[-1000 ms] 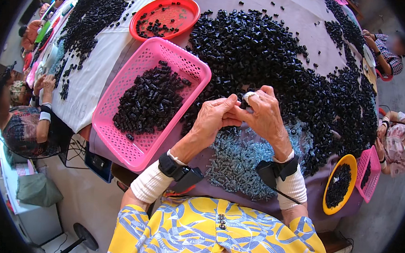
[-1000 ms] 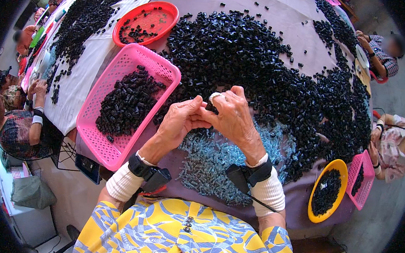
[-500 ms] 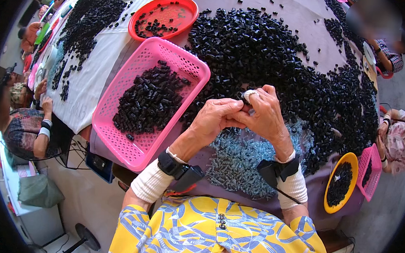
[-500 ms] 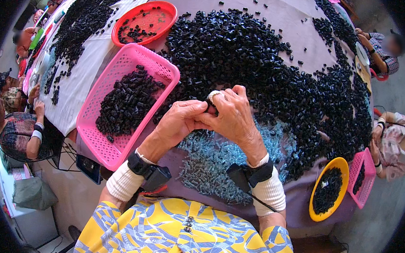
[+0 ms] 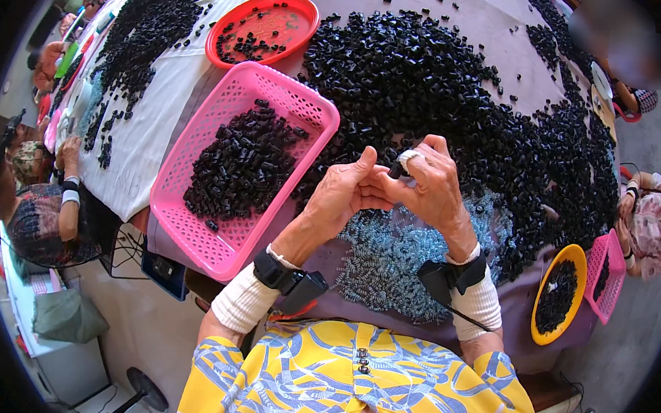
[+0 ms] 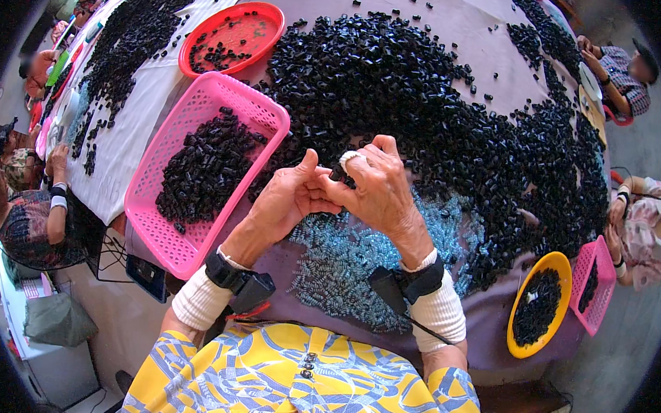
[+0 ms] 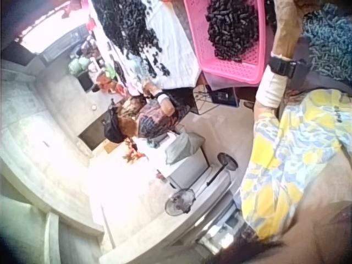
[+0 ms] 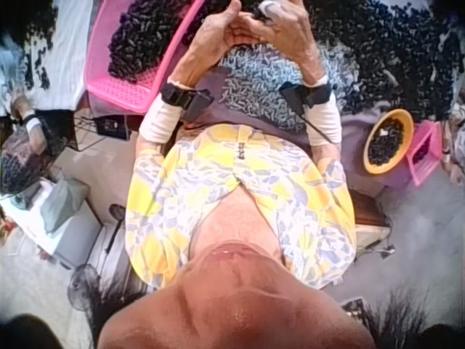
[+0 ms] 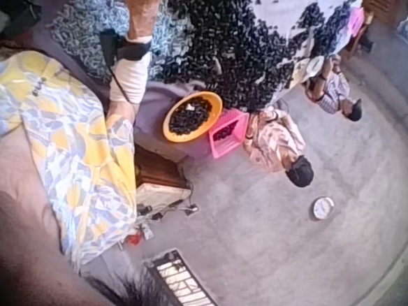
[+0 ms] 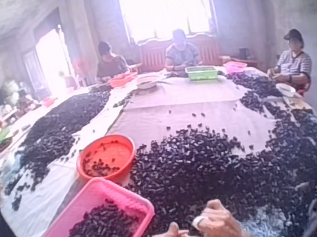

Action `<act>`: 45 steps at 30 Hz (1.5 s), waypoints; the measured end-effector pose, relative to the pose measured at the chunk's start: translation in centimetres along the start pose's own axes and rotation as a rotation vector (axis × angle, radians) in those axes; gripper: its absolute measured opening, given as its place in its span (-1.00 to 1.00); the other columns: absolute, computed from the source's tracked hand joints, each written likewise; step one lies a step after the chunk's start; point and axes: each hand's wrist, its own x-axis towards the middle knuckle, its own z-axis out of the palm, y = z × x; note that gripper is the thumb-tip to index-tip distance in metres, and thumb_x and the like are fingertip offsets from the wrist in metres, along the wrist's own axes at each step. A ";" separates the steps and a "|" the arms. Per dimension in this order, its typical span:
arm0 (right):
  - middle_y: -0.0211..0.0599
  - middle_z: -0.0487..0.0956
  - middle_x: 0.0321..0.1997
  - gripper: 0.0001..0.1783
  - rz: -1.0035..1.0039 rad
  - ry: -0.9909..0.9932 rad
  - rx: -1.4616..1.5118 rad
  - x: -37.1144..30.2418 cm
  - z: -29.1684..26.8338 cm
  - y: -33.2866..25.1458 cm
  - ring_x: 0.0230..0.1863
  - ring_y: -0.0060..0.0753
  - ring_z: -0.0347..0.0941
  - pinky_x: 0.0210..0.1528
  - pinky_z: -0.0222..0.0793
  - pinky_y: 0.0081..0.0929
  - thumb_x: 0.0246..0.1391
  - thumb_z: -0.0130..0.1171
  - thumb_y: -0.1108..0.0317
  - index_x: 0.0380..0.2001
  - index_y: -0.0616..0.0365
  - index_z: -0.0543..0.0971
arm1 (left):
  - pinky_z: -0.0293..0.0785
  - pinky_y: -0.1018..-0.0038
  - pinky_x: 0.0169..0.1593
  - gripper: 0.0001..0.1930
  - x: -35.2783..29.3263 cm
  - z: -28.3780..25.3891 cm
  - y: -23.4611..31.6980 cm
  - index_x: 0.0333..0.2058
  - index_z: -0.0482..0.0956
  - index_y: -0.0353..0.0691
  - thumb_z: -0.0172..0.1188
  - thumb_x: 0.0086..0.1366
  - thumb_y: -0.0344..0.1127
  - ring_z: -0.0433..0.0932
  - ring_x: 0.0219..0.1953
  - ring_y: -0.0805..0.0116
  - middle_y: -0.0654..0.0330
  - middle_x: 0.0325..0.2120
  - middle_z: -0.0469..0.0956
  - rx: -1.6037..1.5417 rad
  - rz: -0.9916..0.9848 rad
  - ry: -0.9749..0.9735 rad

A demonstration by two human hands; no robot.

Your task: Assembling small black plastic components with light blue base pieces in a manufacturing setting.

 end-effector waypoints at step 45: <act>-0.21 0.50 -0.57 -0.86 0.286 -0.308 -0.215 -3.5 -0.3 5.5 -0.40 -0.19 0.43 -0.21 0.21 -0.29 -0.17 0.16 0.35 -0.55 0.19 0.46 | 0.53 0.58 -0.36 -0.81 0.2 1.4 -0.6 -0.29 0.50 -0.26 0.09 0.29 -0.24 0.55 -0.47 0.51 0.24 -0.48 0.56 0.111 0.137 0.175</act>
